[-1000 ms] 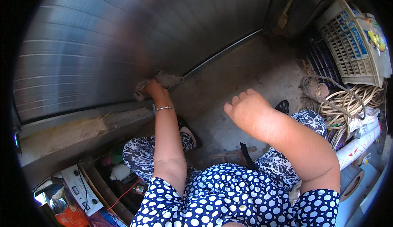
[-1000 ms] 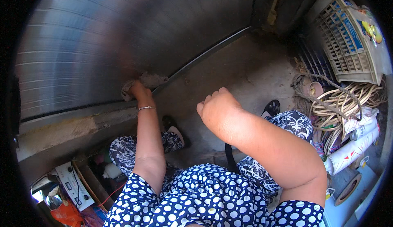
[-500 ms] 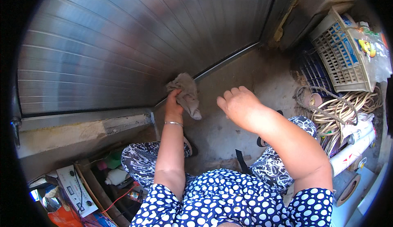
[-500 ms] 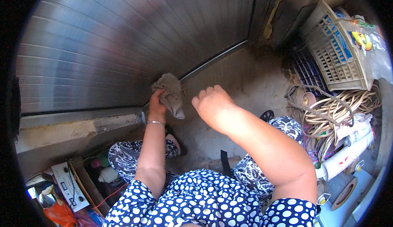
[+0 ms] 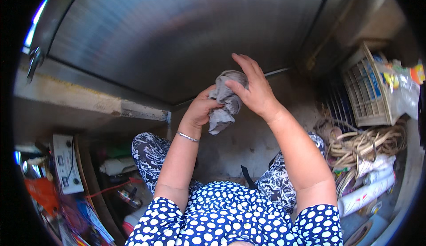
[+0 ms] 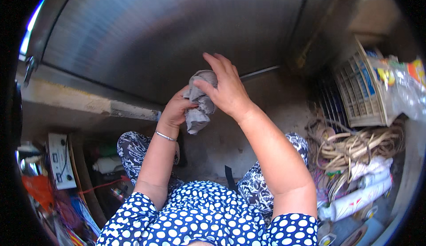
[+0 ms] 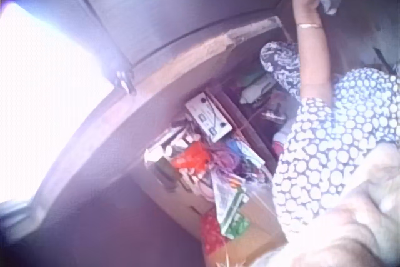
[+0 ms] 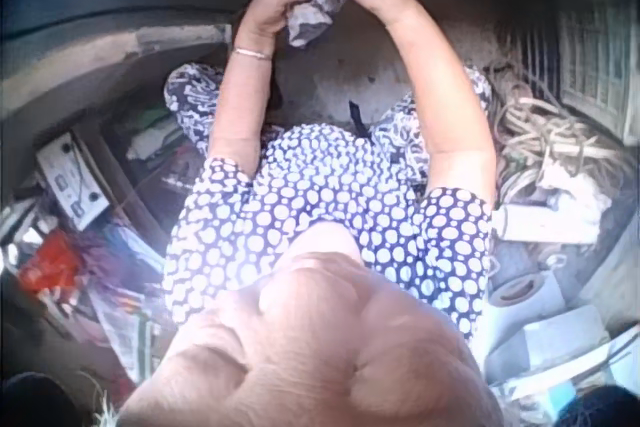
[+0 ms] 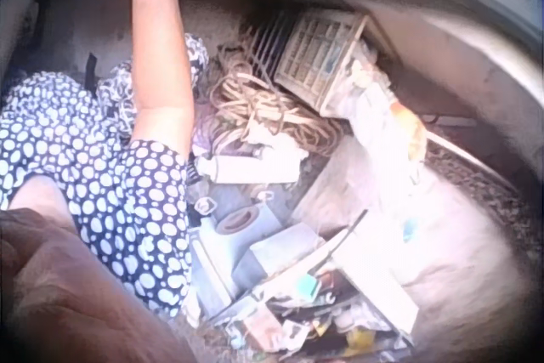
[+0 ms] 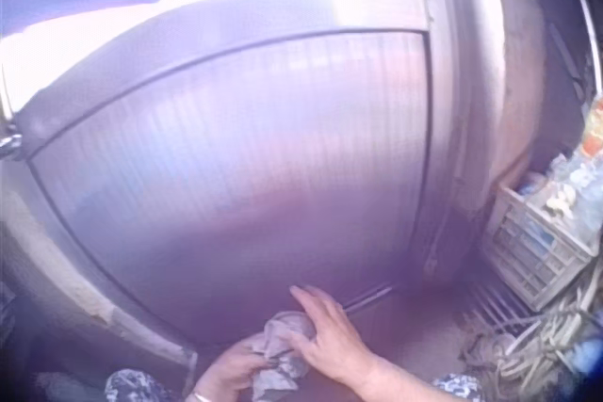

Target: The person sits on the floor and wipes a metal door with a cloth. They clean the door surface and edges systematically, moving from the lower sections to the upper parts and back down.

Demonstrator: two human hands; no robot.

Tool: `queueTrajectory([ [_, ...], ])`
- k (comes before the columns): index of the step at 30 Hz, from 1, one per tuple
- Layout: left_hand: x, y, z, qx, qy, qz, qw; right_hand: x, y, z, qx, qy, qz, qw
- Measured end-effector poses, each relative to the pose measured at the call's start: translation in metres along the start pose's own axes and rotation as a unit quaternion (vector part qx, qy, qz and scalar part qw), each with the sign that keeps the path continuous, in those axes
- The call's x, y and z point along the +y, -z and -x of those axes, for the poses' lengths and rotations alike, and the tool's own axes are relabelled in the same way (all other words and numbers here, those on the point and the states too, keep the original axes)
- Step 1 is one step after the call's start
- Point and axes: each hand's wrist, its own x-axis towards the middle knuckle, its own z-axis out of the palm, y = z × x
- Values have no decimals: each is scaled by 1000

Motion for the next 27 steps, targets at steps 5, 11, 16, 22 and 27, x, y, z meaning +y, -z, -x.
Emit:
queueTrajectory([
  [5,19,-8,1,105,-99,-16,989,-5,-26,4,-58,3,-77,995],
  [11,18,-7,20,125,-166,188,960,-7,-71,20,-160,16,-145,976],
  [16,53,14,66,13,-63,-61,996,-9,-80,11,-178,-177,-362,898],
  [22,130,94,88,529,-406,-451,594,11,-78,30,-227,-209,-279,909],
  [27,136,189,90,614,-383,-244,646,33,-82,52,-271,-206,-101,935],
])
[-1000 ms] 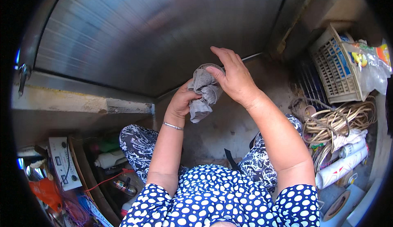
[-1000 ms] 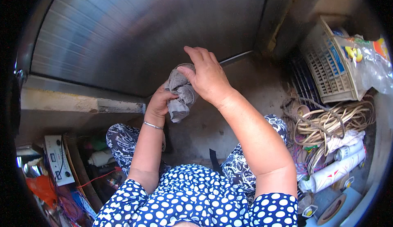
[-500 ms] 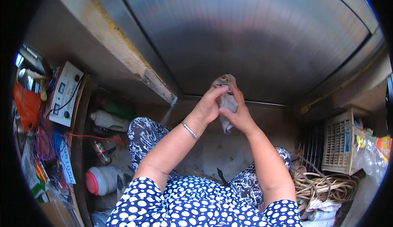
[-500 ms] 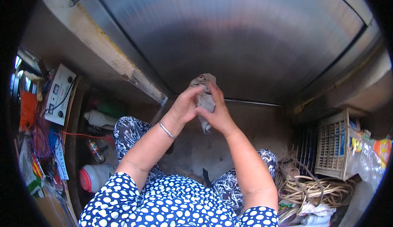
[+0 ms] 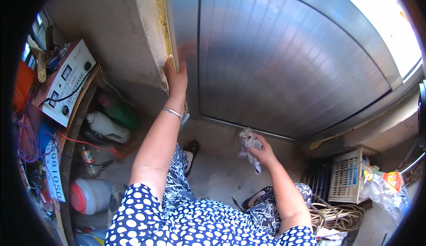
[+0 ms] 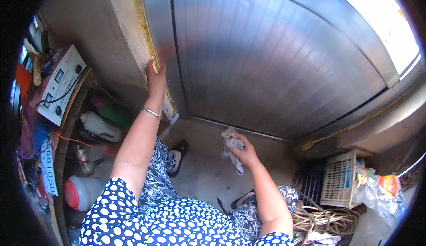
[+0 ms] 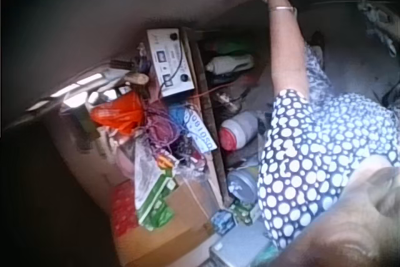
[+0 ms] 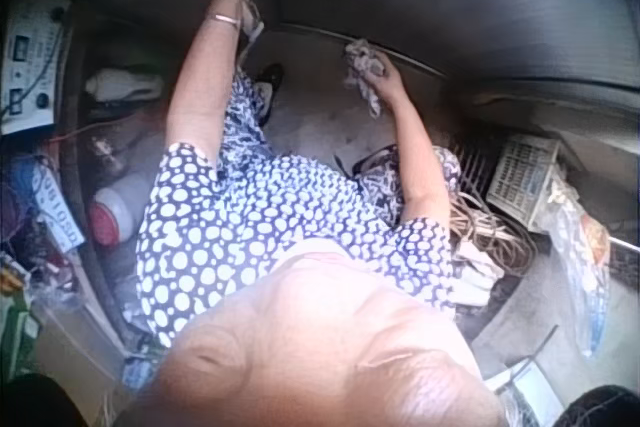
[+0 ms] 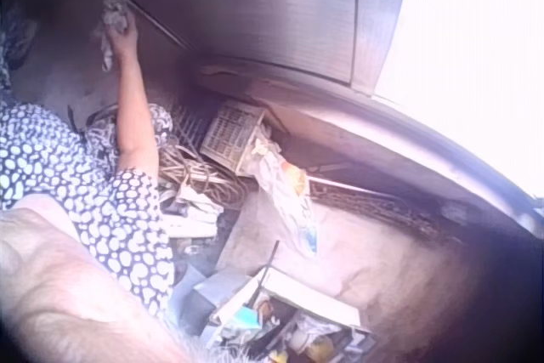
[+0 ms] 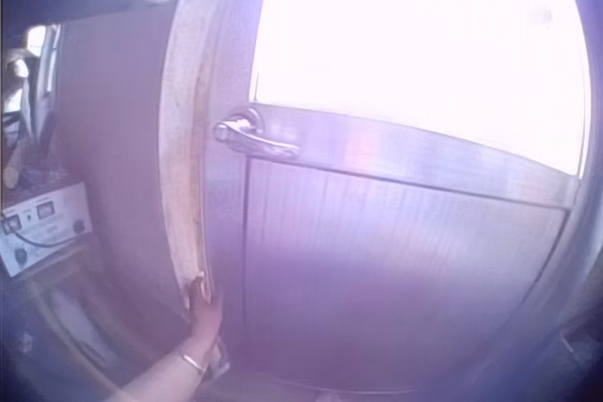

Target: The person sits on the floor and wipes a metal door with a cloth. They clean the door surface and edges systematically, moving from the lower sections to the upper parts and back down.

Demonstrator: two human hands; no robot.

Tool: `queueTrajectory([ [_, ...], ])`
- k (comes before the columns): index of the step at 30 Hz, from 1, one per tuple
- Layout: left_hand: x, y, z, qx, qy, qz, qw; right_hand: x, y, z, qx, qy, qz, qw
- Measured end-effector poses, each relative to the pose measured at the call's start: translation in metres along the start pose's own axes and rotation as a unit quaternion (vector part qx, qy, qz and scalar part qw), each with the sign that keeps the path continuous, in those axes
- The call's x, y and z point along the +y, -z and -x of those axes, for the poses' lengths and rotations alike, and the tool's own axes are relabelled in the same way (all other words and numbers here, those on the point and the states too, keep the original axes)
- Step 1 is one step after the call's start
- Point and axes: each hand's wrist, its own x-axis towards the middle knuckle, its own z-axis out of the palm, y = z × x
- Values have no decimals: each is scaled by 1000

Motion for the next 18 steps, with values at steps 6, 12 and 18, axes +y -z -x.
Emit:
queueTrajectory([
  [6,3,-1,-4,-112,150,158,969,-26,18,7,107,-9,48,993],
  [12,-14,6,-8,-92,114,126,981,-140,67,17,351,277,105,888],
  [18,-23,-5,3,-57,114,152,980,-233,155,13,558,376,-50,739],
])
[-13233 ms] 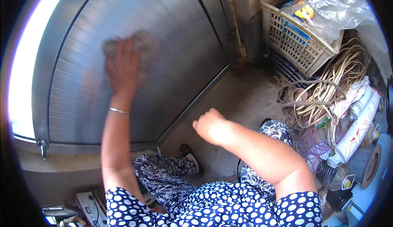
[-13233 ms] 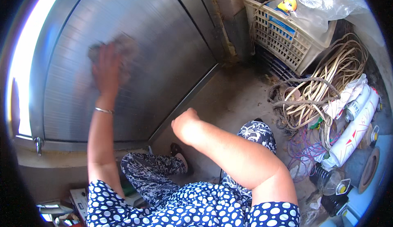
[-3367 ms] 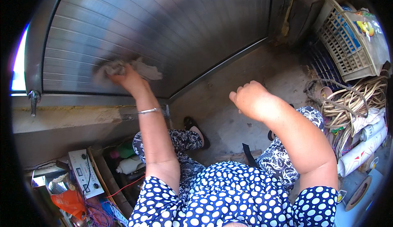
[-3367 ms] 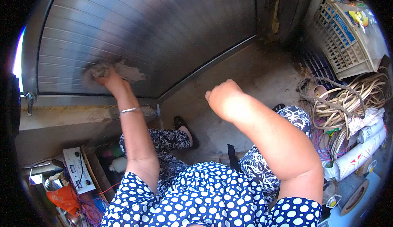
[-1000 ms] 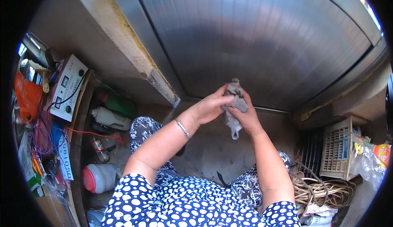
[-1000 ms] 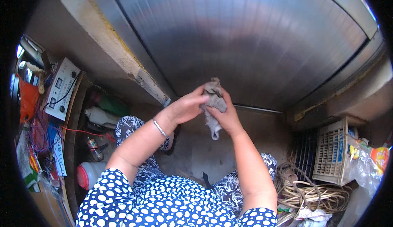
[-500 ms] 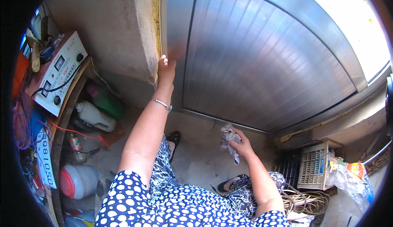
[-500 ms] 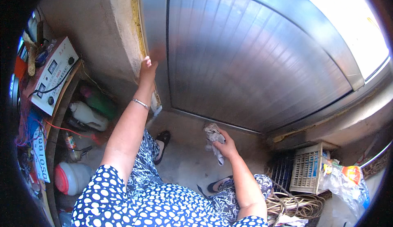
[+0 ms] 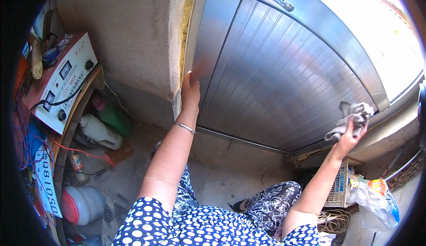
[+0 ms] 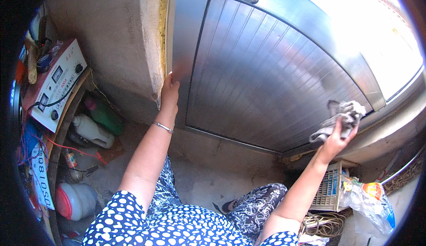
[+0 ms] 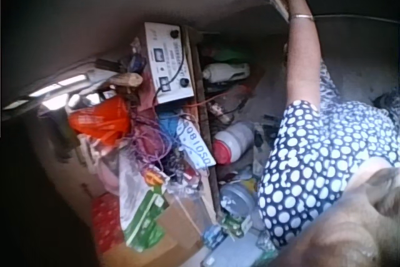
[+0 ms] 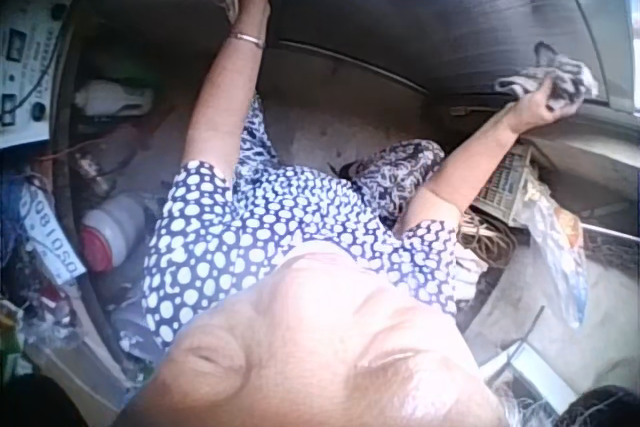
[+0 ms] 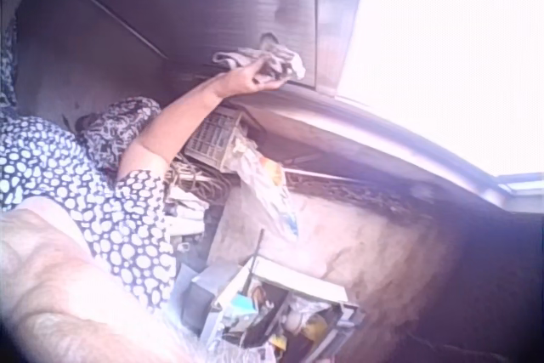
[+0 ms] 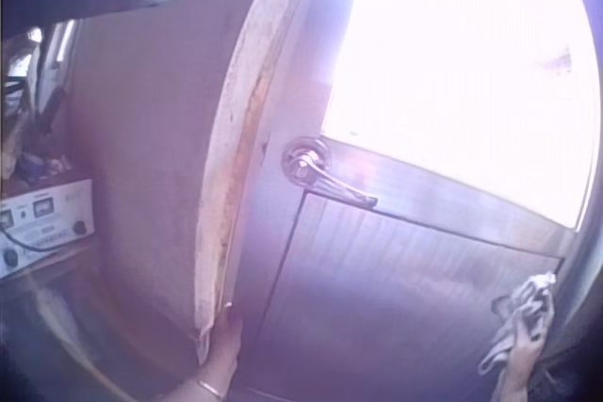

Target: The person sits on the floor and wipes a metal door with a cloth. They clean the door surface and edges systematically, moving from the lower sections to the upper parts and back down.

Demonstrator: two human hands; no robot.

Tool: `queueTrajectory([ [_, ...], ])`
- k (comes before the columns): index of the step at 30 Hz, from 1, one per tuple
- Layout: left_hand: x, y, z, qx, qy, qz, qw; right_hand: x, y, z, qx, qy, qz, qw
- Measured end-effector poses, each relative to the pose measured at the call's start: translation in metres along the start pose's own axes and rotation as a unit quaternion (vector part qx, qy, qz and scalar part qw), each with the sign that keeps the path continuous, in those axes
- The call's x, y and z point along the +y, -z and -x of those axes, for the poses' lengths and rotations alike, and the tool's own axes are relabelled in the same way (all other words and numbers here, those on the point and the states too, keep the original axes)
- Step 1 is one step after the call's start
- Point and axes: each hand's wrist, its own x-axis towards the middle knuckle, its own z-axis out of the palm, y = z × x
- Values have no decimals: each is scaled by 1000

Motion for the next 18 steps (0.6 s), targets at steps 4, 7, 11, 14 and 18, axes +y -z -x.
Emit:
queueTrajectory([
  [4,2,8,-4,-27,-2,38,999,20,-34,-30,28,-50,-2,998],
  [7,9,1,-2,-6,7,43,999,47,-73,-20,-26,74,183,980],
  [11,4,6,-8,-10,-22,17,1000,17,-136,19,-82,233,245,937],
  [14,2,4,-12,3,-27,35,999,-18,-178,42,-140,321,288,891],
  [18,-12,0,-21,2,-70,17,997,-34,-213,54,-135,367,270,880],
])
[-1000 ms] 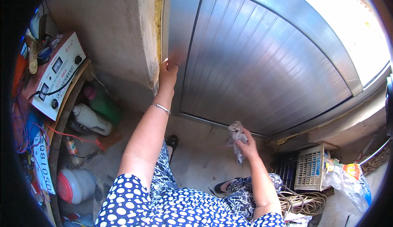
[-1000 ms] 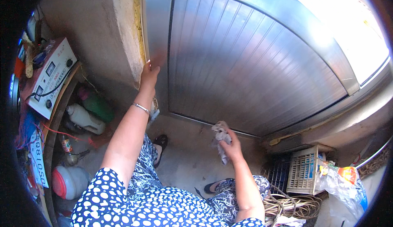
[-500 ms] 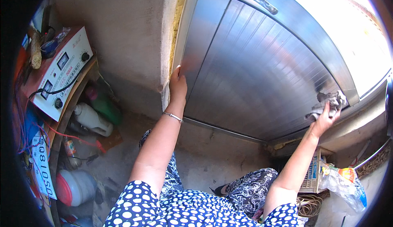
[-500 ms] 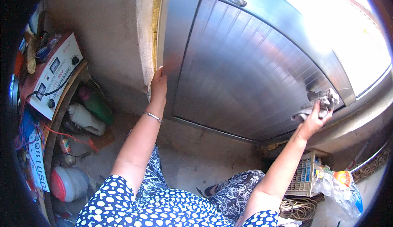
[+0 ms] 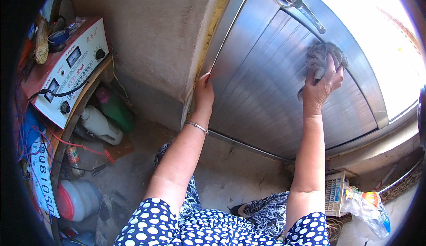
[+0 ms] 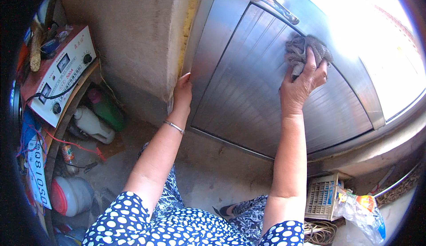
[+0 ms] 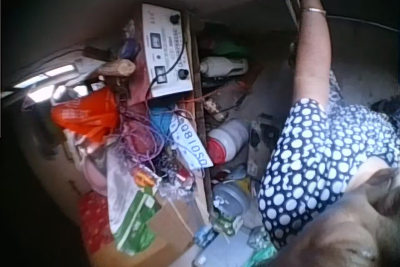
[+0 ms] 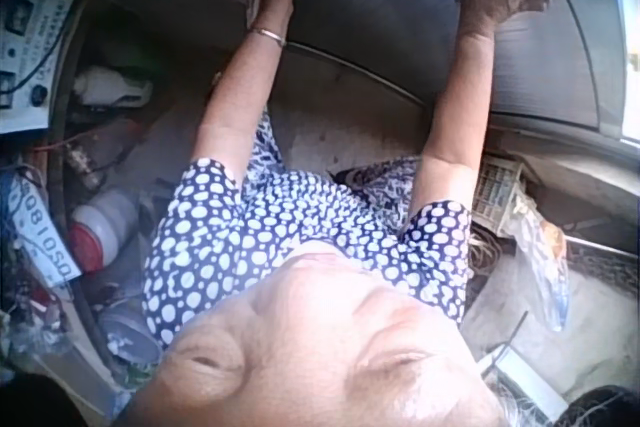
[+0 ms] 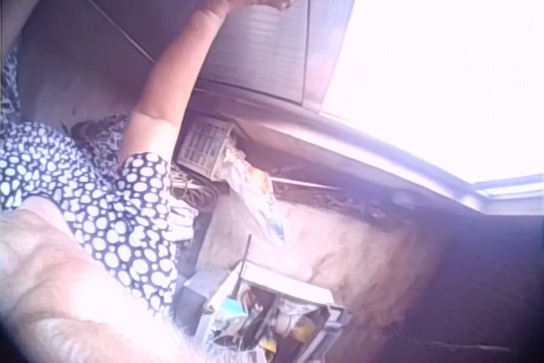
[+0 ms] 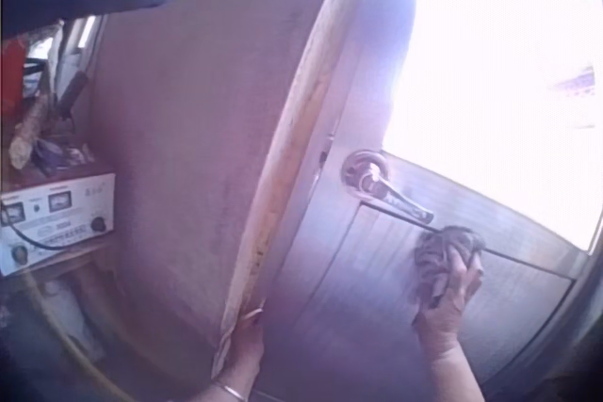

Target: The person sits on the floor and wipes a metal door with a cloth. They clean the door surface and edges systematically, moving from the lower sections to the upper parts and back down.

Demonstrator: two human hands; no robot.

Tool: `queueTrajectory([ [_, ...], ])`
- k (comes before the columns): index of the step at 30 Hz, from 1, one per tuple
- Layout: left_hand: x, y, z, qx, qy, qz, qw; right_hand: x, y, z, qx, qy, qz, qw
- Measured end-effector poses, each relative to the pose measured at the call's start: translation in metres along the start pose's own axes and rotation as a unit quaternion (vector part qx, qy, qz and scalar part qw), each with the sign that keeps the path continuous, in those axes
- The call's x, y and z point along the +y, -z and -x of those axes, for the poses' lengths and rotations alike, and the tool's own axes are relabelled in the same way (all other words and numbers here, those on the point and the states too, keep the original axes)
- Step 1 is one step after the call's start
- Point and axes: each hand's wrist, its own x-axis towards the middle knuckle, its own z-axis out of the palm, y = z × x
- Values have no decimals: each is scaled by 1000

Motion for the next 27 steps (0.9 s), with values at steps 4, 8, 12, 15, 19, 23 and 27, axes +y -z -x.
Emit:
queueTrajectory([
  [4,0,-1,-1,1,-41,-47,998,-18,-7,-6,-38,69,-22,997],
  [8,14,-6,9,29,-42,-90,995,-56,-21,-31,-48,155,-93,982],
  [12,10,1,7,25,11,-62,998,-93,-49,-41,-26,192,-93,977],
  [15,-1,6,3,4,31,-27,999,-100,-56,-35,-48,212,-60,974],
  [19,2,10,3,-65,32,-87,994,-95,-58,-3,-116,250,-44,960],
  [23,-4,26,-6,-94,35,-73,992,-105,-60,50,-208,286,-57,934],
  [27,14,17,1,-93,111,12,989,-98,-68,114,-279,289,-112,909],
])
